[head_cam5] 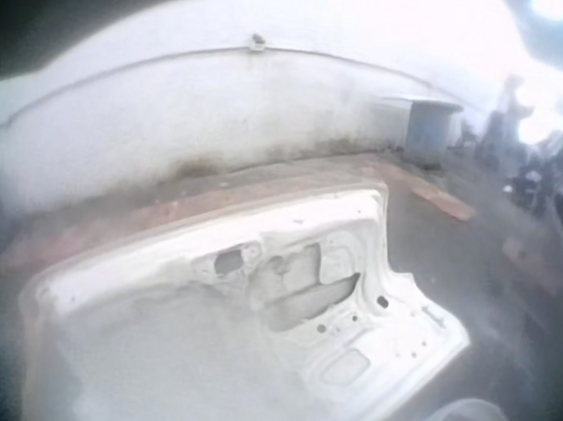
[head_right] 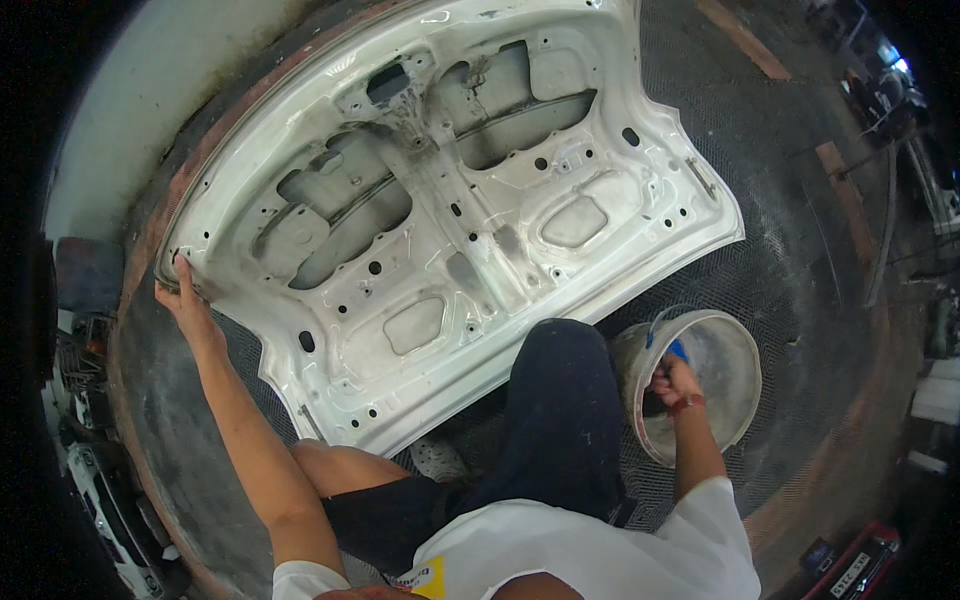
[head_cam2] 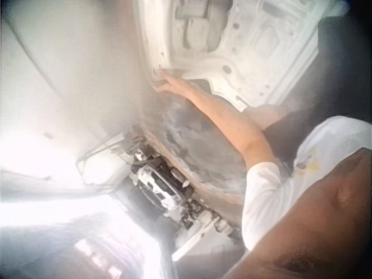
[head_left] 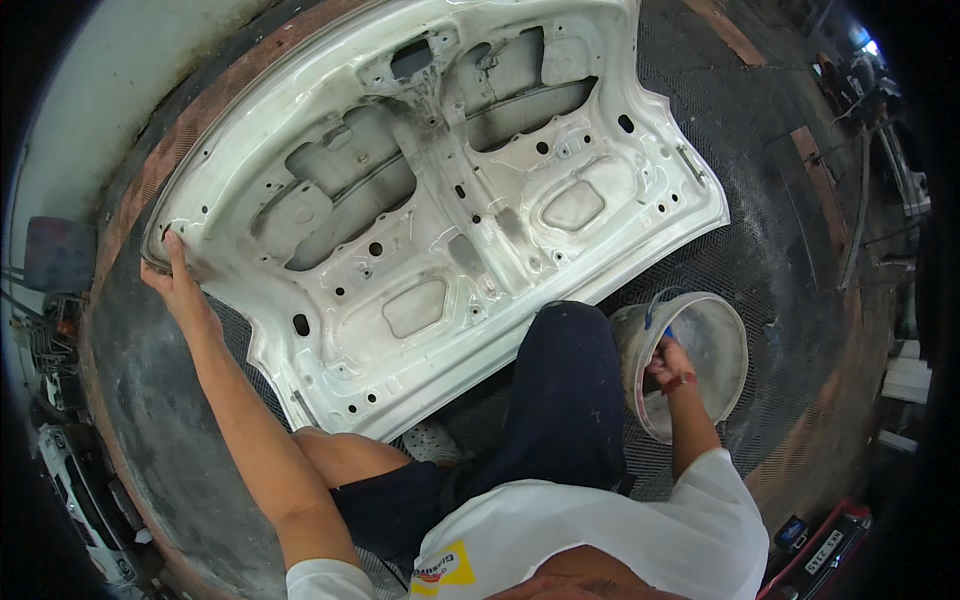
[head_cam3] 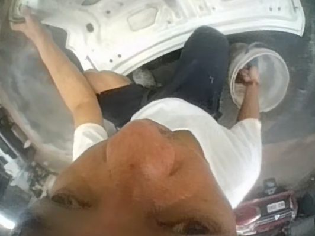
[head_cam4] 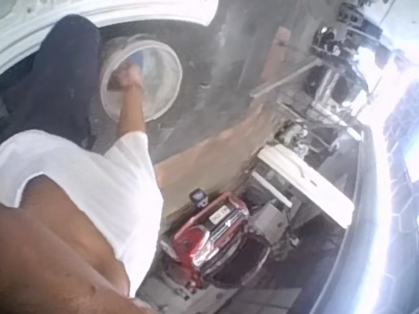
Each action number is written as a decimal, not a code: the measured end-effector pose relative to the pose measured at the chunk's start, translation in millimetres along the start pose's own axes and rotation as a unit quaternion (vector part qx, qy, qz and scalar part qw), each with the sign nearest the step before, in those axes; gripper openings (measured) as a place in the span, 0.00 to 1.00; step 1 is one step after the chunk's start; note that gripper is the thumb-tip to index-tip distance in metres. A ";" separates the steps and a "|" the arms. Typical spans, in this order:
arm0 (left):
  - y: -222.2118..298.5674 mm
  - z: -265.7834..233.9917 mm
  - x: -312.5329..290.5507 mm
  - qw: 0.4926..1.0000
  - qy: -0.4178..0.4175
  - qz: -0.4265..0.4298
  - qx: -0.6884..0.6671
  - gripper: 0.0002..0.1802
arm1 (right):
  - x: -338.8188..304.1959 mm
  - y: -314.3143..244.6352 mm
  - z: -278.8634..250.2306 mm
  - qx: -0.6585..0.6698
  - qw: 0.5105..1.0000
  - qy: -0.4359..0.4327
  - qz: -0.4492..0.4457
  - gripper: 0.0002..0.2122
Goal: The person kneels on the floor and scrubs the inner surface of a white car door panel using a dark sponge and water from a nearby bucket. They repeatedly dip the sponge and wipe different areas of the panel, including edges and recessed sections.
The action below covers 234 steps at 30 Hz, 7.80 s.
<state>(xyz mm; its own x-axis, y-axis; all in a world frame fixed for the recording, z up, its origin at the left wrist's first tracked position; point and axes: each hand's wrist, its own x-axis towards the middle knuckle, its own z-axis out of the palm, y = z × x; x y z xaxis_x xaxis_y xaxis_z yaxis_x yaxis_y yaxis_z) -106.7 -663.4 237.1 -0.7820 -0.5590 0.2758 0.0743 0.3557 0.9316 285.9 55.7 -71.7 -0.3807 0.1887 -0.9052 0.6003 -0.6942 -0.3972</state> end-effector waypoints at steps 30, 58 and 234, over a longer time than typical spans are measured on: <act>9.8 -3.0 2.1 0.998 0.030 0.015 0.058 0.49 | -144.6 -172.4 616.0 -0.385 0.340 0.092 -0.853 0.31; -2.4 -1.5 7.6 1.000 0.005 0.012 0.014 0.52 | -118.6 -187.6 634.4 0.316 0.815 -0.153 -0.462 0.27; 5.0 -2.6 -2.4 0.999 -0.047 -0.017 -0.007 0.63 | 63.6 58.0 -28.1 -0.574 0.801 0.138 0.099 0.12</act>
<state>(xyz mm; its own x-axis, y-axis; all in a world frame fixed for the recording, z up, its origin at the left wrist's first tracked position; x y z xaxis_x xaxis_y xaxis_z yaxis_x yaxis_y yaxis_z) -102.9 -662.3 241.7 -0.8385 -0.4978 0.2218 0.0548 0.3279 0.9431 316.3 47.0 -156.5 -0.1239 0.4106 -0.9034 0.9415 0.3363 0.0237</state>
